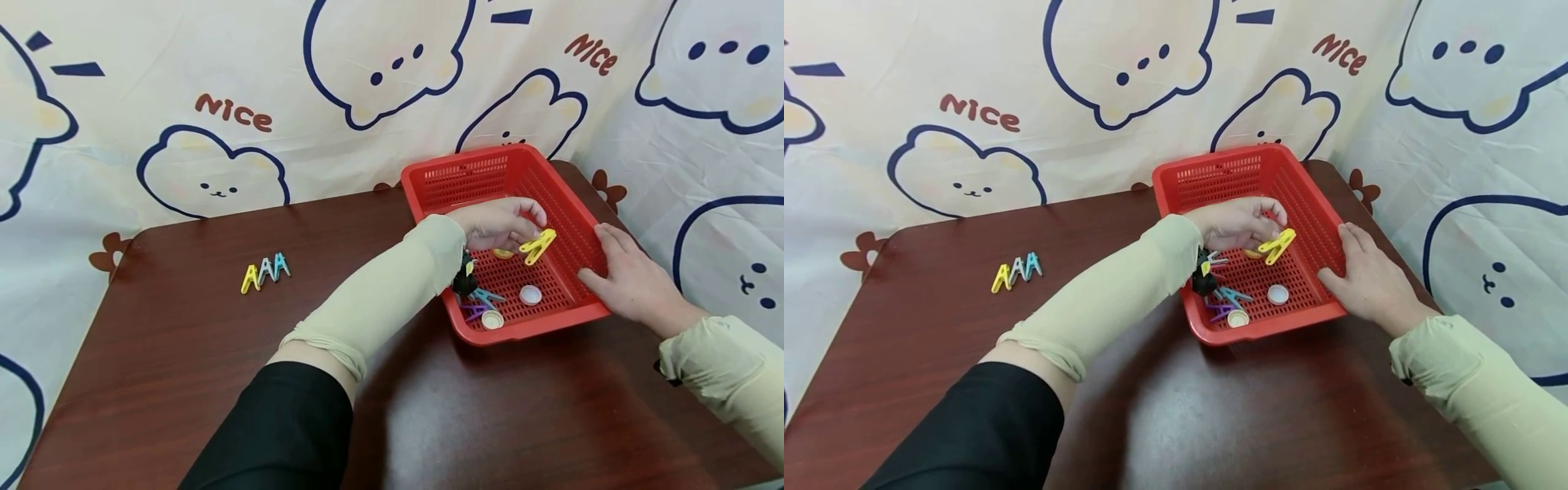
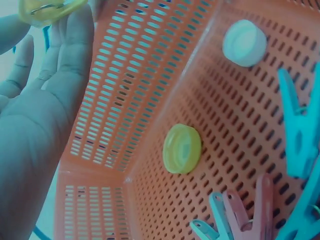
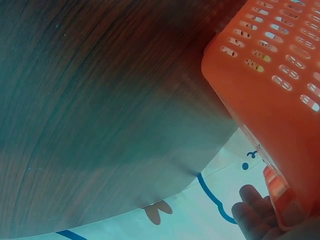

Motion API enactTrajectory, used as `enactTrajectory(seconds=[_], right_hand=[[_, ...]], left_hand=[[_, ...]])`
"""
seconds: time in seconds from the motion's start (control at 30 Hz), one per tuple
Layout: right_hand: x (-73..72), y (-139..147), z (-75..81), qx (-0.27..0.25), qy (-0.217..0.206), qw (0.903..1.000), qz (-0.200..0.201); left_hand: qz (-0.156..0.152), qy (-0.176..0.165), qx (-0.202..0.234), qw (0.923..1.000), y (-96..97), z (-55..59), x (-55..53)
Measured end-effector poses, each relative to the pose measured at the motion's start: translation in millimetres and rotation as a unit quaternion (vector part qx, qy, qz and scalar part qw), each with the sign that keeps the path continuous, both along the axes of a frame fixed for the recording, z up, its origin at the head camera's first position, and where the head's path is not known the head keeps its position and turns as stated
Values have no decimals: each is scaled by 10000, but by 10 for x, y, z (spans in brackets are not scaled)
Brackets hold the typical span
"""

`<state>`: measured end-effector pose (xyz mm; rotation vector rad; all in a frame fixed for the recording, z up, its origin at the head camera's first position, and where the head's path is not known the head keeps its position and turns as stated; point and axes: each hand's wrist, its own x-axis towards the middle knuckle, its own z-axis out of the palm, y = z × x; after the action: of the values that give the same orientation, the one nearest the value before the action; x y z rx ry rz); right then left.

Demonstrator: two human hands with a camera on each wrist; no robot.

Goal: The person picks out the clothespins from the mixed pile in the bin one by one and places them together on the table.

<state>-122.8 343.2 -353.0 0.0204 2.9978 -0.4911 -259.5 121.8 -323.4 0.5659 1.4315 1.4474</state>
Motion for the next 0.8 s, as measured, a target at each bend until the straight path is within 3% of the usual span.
enactTrajectory(seconds=[0.17,0.4,0.6,0.8], right_hand=[[7,7,-6,4,1,10000,6],[2,16,1,-16,9,10000,51],[23,29,-11,-5,47,9999,101],[36,32,-13,106,7,9995,313]], left_hand=[[317,-382,816,9954,-86,77,4],[898,-988,2037,9699,-265,217,-11],[1397,-1095,2200,9592,-335,230,-14],[1739,-1048,2102,9563,-369,159,-4]])
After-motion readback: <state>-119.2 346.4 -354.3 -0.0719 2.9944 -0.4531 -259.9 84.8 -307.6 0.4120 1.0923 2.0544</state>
